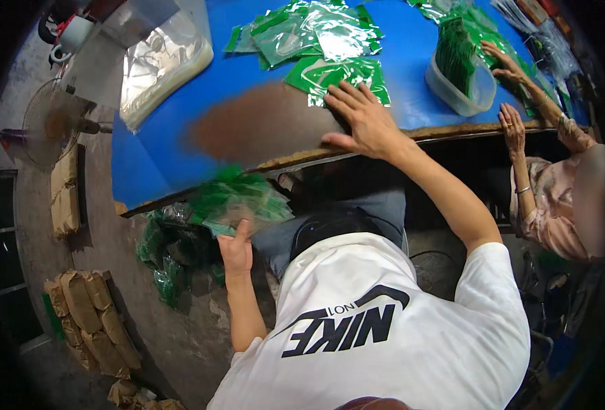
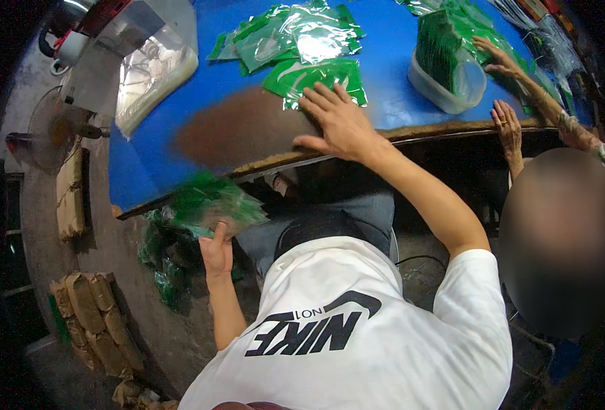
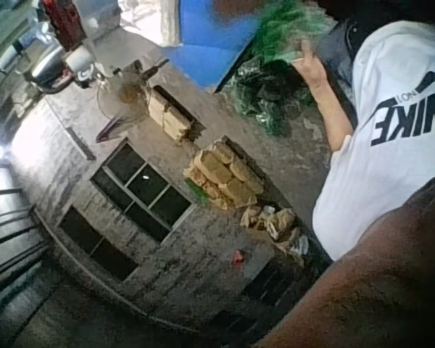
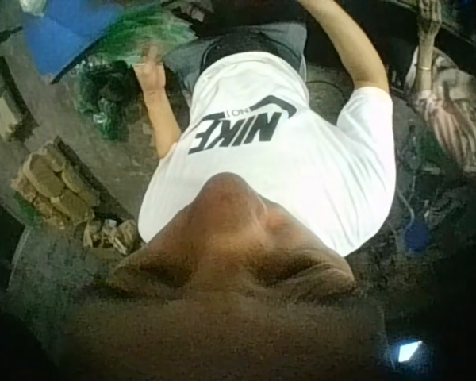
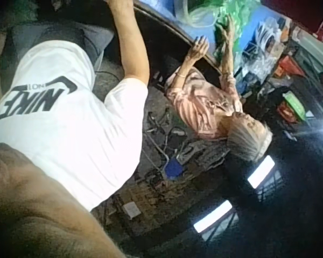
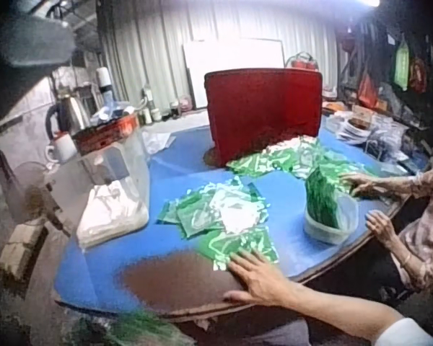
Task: The recorder is sorting and counting small green plastic bags and then placing the stacks into larger clear plastic bags.
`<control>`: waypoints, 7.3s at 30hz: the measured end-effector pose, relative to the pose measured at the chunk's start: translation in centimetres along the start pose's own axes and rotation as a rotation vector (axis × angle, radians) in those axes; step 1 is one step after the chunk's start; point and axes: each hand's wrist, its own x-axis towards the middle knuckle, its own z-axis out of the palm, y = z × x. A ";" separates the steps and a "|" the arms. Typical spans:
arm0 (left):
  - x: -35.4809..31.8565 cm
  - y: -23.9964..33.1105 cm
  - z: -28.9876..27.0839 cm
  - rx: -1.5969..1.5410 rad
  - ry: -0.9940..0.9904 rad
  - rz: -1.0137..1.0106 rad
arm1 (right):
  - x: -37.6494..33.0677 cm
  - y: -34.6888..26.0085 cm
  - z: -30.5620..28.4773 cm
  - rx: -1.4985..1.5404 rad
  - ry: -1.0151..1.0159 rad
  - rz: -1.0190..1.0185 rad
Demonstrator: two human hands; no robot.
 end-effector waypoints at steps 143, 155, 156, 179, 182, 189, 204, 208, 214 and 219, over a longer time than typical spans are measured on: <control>15.2 4.8 8.1 0.697 -0.045 0.493 | 4.7 -3.5 4.5 0.864 0.358 0.352; 15.8 3.7 10.5 0.727 -0.029 0.581 | 4.7 -2.9 4.2 0.923 0.348 0.370; 16.1 3.4 10.3 0.725 -0.025 0.594 | 4.5 -3.4 3.9 0.922 0.354 0.358; 16.9 3.4 8.2 0.620 0.278 0.700 | -6.4 -7.9 15.1 0.514 -0.284 0.011; 16.9 3.1 11.2 0.611 0.200 0.587 | -8.0 2.1 25.2 0.501 -0.289 0.339; 15.1 3.6 10.5 0.805 0.289 0.518 | -2.8 2.2 30.5 0.701 -0.320 0.213; 15.7 3.5 10.6 0.860 0.279 0.604 | -4.3 1.0 20.0 0.722 -0.346 0.202; 16.1 3.5 9.1 0.546 0.249 0.532 | -4.4 -4.5 13.6 0.634 -0.389 0.219; 10.2 4.5 7.5 -0.135 0.037 0.242 | -6.4 -8.3 -0.6 1.141 -0.160 0.478; 5.1 2.5 7.5 -0.349 0.039 -0.241 | -4.3 -8.1 -5.1 1.704 0.274 0.678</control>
